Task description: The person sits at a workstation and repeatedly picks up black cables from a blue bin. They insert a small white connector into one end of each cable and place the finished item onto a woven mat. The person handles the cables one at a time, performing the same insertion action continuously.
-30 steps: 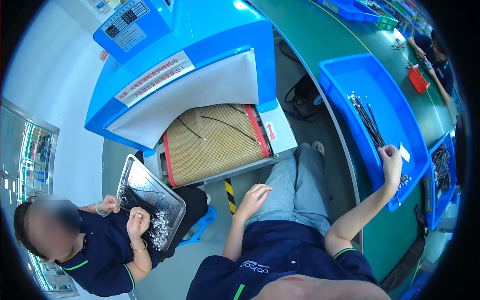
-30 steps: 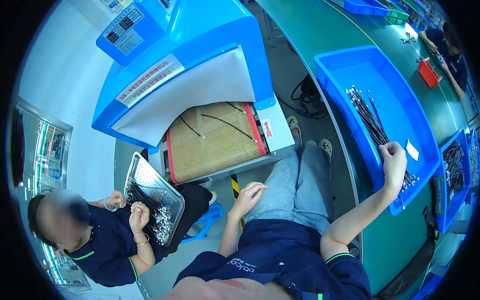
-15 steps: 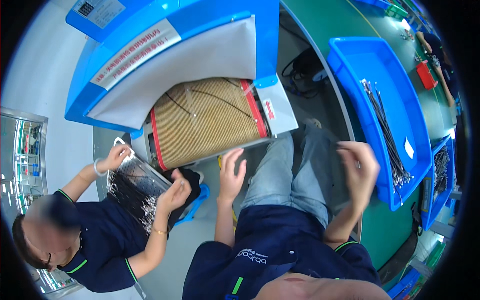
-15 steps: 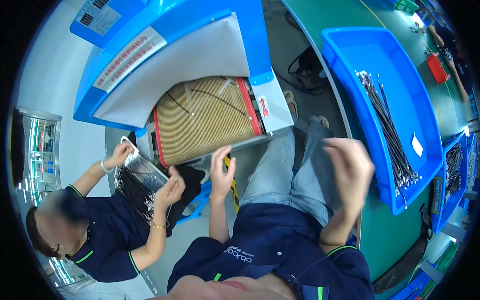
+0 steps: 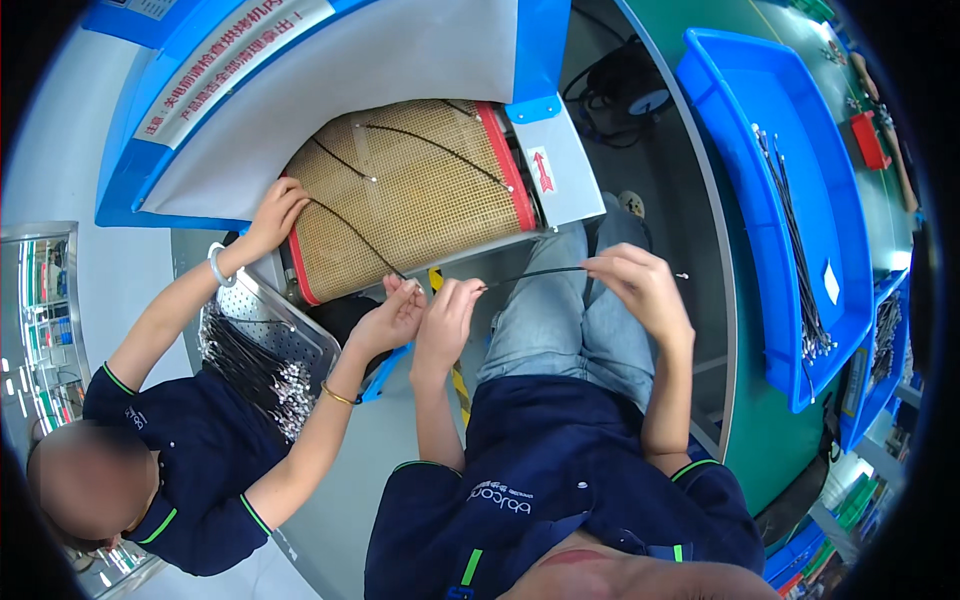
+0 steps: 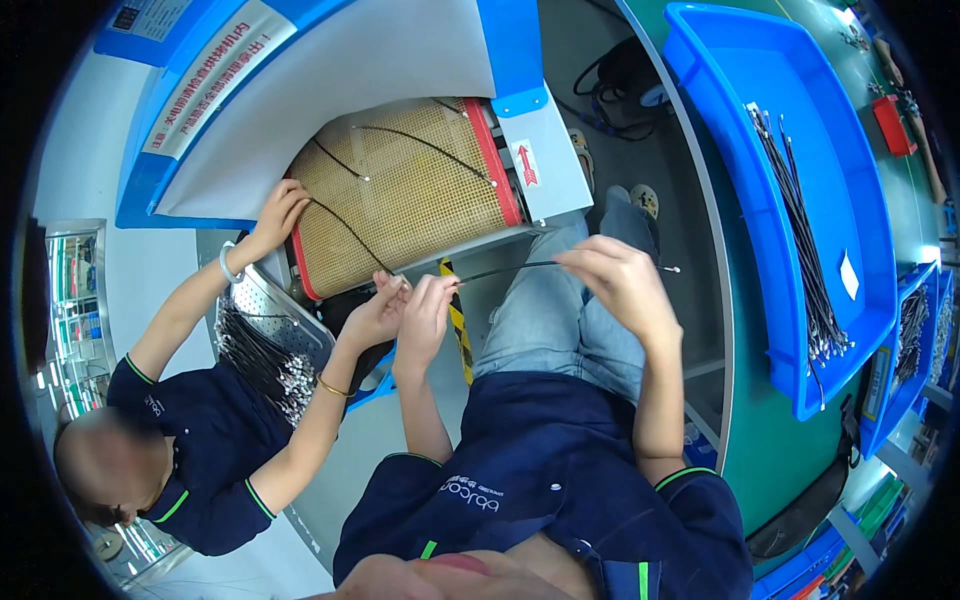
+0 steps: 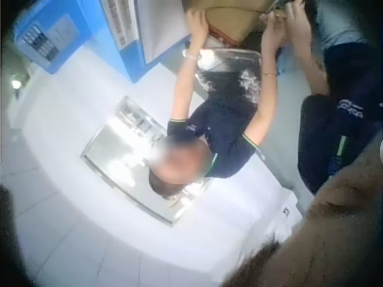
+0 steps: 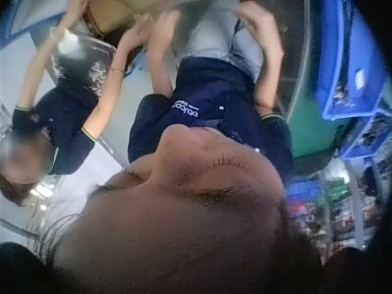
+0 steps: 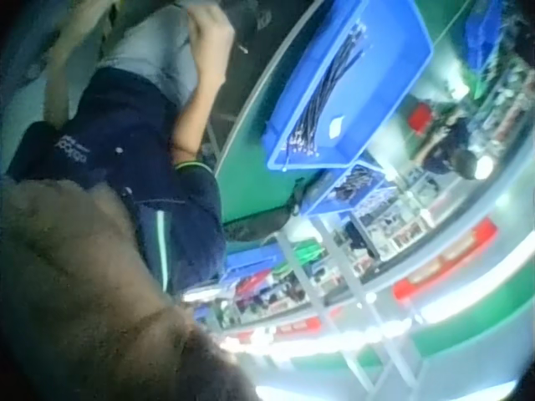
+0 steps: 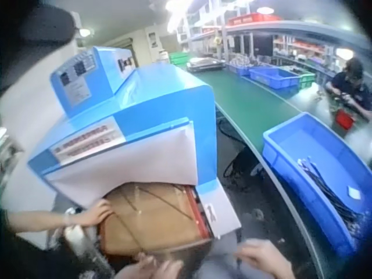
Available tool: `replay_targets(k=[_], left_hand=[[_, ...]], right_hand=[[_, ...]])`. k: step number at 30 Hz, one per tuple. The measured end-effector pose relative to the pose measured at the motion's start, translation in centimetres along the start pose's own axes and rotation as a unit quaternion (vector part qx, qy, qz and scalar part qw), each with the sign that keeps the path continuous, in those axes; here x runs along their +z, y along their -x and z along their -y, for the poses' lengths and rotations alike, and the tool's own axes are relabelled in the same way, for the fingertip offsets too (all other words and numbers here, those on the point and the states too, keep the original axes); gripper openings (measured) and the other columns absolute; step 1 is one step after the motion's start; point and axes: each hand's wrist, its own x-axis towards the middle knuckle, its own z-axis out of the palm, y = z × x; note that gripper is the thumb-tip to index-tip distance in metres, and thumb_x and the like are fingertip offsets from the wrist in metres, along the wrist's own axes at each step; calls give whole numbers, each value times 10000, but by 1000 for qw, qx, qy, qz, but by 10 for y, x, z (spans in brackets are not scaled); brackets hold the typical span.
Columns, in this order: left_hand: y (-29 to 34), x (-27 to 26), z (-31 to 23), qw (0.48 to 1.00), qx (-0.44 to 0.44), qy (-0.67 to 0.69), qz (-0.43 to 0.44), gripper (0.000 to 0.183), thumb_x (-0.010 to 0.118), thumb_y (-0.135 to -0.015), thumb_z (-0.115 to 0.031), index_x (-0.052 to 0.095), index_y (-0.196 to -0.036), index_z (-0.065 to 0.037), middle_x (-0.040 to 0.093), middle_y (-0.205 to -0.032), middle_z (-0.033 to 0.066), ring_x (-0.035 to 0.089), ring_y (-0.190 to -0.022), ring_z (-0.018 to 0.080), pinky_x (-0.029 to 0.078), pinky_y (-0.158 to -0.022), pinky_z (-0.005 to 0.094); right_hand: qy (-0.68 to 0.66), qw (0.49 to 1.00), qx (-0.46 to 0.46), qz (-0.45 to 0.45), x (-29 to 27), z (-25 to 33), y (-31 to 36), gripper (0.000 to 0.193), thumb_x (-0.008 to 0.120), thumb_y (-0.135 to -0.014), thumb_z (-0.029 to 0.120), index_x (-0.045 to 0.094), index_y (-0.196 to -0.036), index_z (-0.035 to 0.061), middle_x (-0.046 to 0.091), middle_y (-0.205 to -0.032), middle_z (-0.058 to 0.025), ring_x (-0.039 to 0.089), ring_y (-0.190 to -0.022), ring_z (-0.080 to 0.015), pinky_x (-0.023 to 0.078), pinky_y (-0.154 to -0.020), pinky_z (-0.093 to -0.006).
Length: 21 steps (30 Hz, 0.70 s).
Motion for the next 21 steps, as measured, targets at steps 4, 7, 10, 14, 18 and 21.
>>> replay_targets(k=[4, 7, 10, 14, 18, 21], left_hand=[[-6, 10, -19, 997, -2, 81, 17, 168, 592, -872, -96, 558, -1016, -18, 609, -888, 134, 608, -810, 291, 484, -720, 351], [-17, 24, -24, 992, 20, 119, 24, 158, 609, -875, -100, 566, -991, -1, 646, -844, 129, 648, -710, 245, 500, -612, 325], [-16, 23, -25, 994, 57, 86, 29, 145, 643, -847, -96, 578, -938, -4, 647, -845, 118, 643, -713, 241, 499, -619, 322], [-14, 20, -17, 995, 73, 67, 18, 124, 671, -815, -90, 590, -868, -12, 648, -840, 105, 634, -703, 235, 494, -620, 320], [-22, 27, -17, 993, 106, 42, -10, 124, 683, -790, -73, 601, -865, -15, 645, -838, 107, 622, -738, 245, 484, -652, 326], [-22, 36, -16, 992, 109, 60, -21, 128, 681, -785, -66, 608, -877, -13, 642, -834, 112, 614, -769, 255, 477, -674, 335]], right_hand=[[3, 995, -77, 55, 34, 18, -17, 173, 680, -735, 48, 685, -908, 62, 636, -823, -70, 631, -750, -246, 510, -659, -326], [11, 997, -70, 36, 43, 13, -15, 157, 685, -739, 126, 676, -889, 80, 628, -799, -40, 629, -710, -229, 503, -607, -330], [15, 996, -77, 46, 47, 9, -12, 154, 686, -746, 154, 675, -884, 88, 624, -795, -28, 628, -690, -217, 498, -577, -332], [26, 997, -69, 33, 44, 1, -7, 136, 693, -744, 161, 690, -862, 93, 632, -788, -23, 631, -691, -207, 502, -572, -324], [49, 997, -62, 0, 39, -7, -2, 133, 713, -722, 127, 701, -850, 91, 641, -770, -31, 627, -656, -203, 506, -565, -307], [45, 997, -62, -4, 39, -8, 3, 142, 701, -736, 141, 704, -873, 104, 637, -782, -19, 630, -679, -193, 504, -558, -309]])
